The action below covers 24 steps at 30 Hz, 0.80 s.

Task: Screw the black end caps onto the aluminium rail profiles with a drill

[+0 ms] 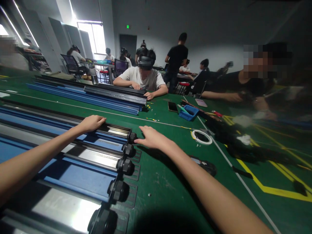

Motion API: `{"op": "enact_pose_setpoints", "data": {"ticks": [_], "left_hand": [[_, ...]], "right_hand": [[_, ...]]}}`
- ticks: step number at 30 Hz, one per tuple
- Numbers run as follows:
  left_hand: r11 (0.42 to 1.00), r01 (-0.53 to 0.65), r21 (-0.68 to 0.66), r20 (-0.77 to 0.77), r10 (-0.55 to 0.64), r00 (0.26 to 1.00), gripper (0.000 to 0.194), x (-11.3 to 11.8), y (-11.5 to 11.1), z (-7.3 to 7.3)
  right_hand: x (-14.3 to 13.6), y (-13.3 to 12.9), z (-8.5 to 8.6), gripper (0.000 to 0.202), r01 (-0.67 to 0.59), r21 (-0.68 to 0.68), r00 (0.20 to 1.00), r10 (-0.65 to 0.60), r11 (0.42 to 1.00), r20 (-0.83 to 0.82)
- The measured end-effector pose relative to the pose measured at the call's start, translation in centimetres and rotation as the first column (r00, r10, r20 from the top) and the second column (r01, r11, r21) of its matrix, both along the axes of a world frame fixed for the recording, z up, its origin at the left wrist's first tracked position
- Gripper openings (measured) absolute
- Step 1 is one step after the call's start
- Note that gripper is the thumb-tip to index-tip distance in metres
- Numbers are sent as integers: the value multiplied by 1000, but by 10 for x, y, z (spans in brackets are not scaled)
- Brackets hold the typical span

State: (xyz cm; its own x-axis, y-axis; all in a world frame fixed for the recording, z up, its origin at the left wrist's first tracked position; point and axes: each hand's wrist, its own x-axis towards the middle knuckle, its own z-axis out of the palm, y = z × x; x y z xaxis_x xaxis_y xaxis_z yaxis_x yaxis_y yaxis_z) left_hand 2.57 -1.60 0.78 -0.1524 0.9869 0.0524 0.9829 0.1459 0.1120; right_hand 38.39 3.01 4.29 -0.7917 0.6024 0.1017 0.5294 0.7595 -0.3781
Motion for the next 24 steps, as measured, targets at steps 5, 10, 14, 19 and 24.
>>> {"op": "enact_pose_setpoints", "data": {"ticks": [5, 10, 14, 19, 24], "left_hand": [[1000, 16, 16, 36, -17, 999, 57, -2, -1, -2], [988, 111, 105, 121, -124, 985, 48, 6, -4, 6], [937, 274, 216, 196, -316, 928, 41, 42, -11, 23], [791, 531, 302, 224, -601, 768, 42, 91, -18, 23], [773, 595, 220, 148, -629, 763, 45, 98, -19, 10]], "right_hand": [[95, 14, 57, 63, 281, -1, 959, -280, 960, 38], [166, 4, 36, 58, 348, -85, 937, -345, 933, 57], [166, -8, 12, 50, 350, -149, 936, -351, 925, 18], [115, -25, 19, 38, 212, -159, 975, -219, 964, -29], [40, -38, 21, 37, -100, -98, 993, 105, 990, 50]]}}
